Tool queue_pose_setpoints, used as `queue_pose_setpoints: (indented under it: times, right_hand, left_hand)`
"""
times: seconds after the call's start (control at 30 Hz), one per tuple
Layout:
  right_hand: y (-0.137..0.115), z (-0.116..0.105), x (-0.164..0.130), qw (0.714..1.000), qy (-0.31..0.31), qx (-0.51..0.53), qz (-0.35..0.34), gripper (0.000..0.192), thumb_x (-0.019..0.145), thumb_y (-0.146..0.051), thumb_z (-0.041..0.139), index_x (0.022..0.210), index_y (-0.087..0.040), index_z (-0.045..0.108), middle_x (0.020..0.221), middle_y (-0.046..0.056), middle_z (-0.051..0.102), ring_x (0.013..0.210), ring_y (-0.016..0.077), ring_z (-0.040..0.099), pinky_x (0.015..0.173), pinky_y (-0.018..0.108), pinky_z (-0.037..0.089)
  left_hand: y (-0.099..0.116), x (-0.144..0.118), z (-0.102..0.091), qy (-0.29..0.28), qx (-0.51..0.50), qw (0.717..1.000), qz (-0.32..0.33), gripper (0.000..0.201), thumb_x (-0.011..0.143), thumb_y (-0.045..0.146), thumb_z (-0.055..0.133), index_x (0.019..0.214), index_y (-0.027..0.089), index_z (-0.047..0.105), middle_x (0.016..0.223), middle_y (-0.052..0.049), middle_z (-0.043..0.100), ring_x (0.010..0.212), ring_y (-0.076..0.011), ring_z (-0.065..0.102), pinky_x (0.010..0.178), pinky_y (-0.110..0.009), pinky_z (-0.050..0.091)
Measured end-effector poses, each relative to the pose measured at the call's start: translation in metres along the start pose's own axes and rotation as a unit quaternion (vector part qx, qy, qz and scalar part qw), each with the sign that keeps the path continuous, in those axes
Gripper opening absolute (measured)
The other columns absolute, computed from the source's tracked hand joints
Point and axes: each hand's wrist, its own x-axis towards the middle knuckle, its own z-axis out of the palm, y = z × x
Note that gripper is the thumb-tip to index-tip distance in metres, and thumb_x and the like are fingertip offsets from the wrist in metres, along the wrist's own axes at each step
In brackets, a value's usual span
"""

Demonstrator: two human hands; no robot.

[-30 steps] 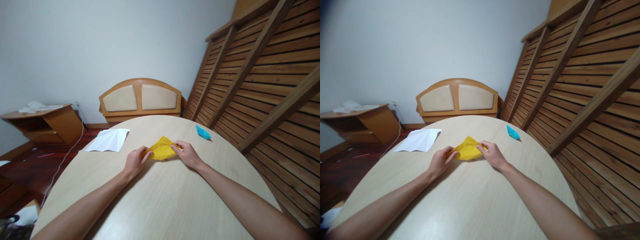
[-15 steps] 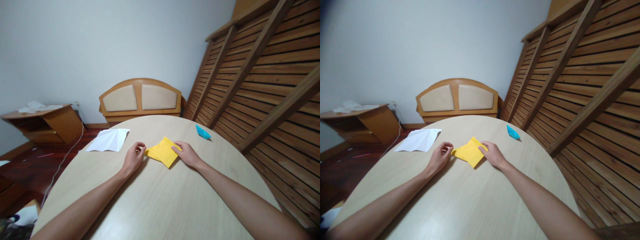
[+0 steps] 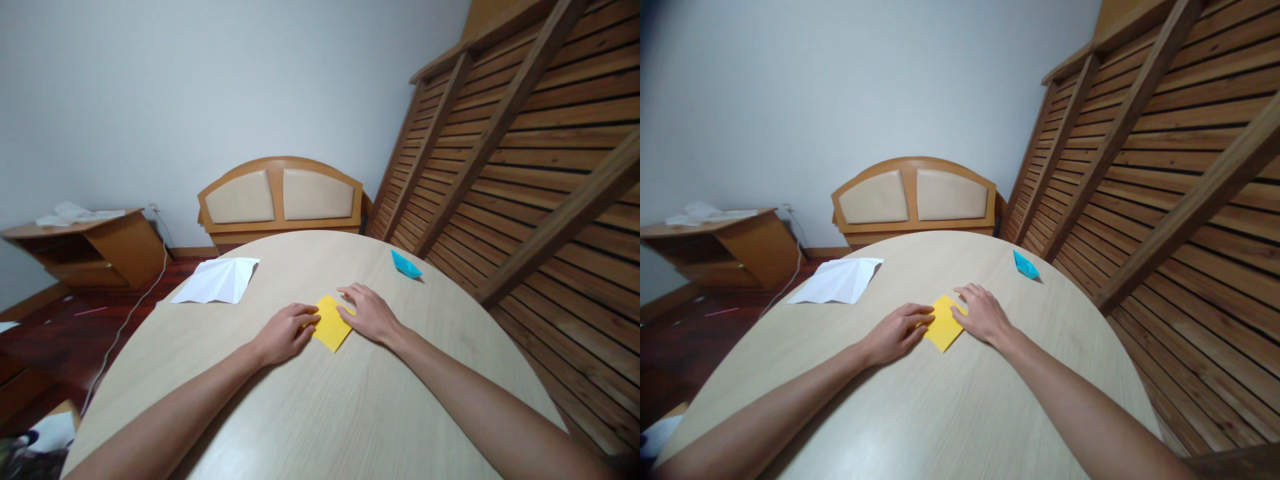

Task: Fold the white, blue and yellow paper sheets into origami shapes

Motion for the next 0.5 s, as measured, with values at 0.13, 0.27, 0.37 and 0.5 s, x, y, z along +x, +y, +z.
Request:
queue_pose_setpoints:
  times: [0.13, 0.27, 0.37, 0.5]
  right_hand:
    - [-0.007, 0.0, -0.004, 0.994, -0.04, -0.009, -0.103, 0.041, 0.092, -0.04, 0.056, 0.127, -0.02, 0.064, 0.13, 0.011, 0.063, 0.122, 0.0262, 0.053, 0.105, 0.043, 0.04]
    - [-0.007, 0.006, -0.008, 0.979, -0.163, -0.004, -0.119, 0.065, 0.094, -0.06, 0.047, 0.146, -0.02, 0.047, 0.151, 0.012, 0.046, 0.141, 0.029, 0.036, 0.116, 0.047, 0.027]
    - [-0.002, 0.008, -0.009, 0.977, -0.199, -0.018, -0.081, 0.08, 0.092, -0.068, 0.042, 0.153, -0.018, 0.034, 0.16, 0.012, 0.03, 0.148, 0.0313, 0.022, 0.12, 0.049, 0.018]
    - [0.002, 0.007, -0.008, 0.977, -0.207, -0.024, -0.048, 0.084, 0.09, -0.072, 0.039, 0.155, -0.019, 0.031, 0.162, 0.01, 0.024, 0.15, 0.0323, 0.016, 0.121, 0.049, 0.014]
  left_hand:
    - [-0.002, 0.0, 0.0, -0.008, 0.001, 1.0, 0.026, 0.034, 0.098, 0.025, 0.047, 0.126, 0.019, 0.064, 0.133, -0.011, 0.063, 0.123, -0.0232, 0.058, 0.107, -0.041, 0.046]
    - [-0.003, 0.0, 0.001, -0.024, 0.002, 0.999, 0.043, 0.036, 0.1, 0.027, 0.044, 0.132, 0.019, 0.06, 0.139, -0.01, 0.059, 0.131, -0.022, 0.052, 0.111, -0.041, 0.041]
    - [-0.002, -0.001, 0.0, -0.036, 0.017, 0.999, 0.025, 0.037, 0.101, 0.028, 0.042, 0.135, 0.023, 0.056, 0.143, -0.008, 0.056, 0.135, -0.0225, 0.048, 0.112, -0.046, 0.038]
    - [0.0, -0.001, -0.001, -0.049, 0.039, 0.998, -0.015, 0.039, 0.102, 0.031, 0.04, 0.138, 0.025, 0.053, 0.147, -0.006, 0.051, 0.139, -0.0238, 0.044, 0.113, -0.051, 0.035]
